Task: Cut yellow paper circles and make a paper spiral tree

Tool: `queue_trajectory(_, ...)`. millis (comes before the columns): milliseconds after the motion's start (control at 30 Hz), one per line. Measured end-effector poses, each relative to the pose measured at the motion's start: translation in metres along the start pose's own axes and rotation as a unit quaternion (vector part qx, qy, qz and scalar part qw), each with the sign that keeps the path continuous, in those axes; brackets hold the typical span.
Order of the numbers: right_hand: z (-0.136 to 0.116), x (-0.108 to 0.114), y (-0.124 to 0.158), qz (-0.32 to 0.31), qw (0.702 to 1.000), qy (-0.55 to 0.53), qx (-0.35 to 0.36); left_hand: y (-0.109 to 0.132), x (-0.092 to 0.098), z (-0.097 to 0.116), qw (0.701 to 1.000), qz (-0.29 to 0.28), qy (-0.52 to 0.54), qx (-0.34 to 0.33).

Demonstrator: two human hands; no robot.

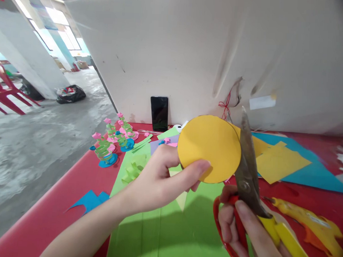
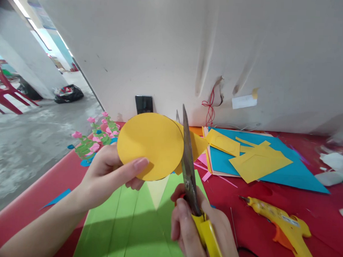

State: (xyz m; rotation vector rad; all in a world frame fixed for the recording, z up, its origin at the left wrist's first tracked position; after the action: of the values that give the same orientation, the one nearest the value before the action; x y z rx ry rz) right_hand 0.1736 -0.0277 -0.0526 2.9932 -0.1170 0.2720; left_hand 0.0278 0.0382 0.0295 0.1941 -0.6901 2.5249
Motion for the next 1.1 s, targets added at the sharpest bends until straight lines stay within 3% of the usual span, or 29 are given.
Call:
queue_trajectory(200, -0.004, -0.001, -0.001, 0.006, 1.000, 0.015, 0.020, 0.001, 0.002, -0.003, 0.999, 0.030, 0.012, 0.010)
queue_trajectory(367, -0.010, -0.003, 0.000, -0.031, 0.998, -0.053, -0.003, 0.000, 0.004, -0.003, 0.998, 0.062, -0.019, 0.000)
queue_trajectory(533, -0.029, -0.001, 0.000, -0.049, 0.991, -0.101, 0.076, 0.001, 0.004, -0.003, 0.999, 0.048, -0.022, -0.009)
queue_trajectory(733, -0.016, 0.001, -0.004, -0.046, 0.997, -0.047, 0.044, 0.003, 0.004, -0.002, 0.999, 0.020, -0.029, -0.025)
queue_trajectory(1100, -0.010, 0.000, -0.005, -0.054, 0.997, 0.015, 0.049, 0.002, 0.003, 0.002, 0.998, 0.010, -0.044, -0.047)
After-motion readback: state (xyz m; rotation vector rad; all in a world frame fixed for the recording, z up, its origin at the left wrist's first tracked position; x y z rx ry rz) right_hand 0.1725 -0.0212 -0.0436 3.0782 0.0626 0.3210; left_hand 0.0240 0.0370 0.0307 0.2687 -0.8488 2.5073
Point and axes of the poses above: each hand's wrist, its own y-axis away from the middle knuckle, its own x-axis out of the back of the hand, z = x × y, the point moved 5 cm from there along -y, towards the middle knuckle, and after that the axes turned 1 degree about z, right-handed, at the moved point
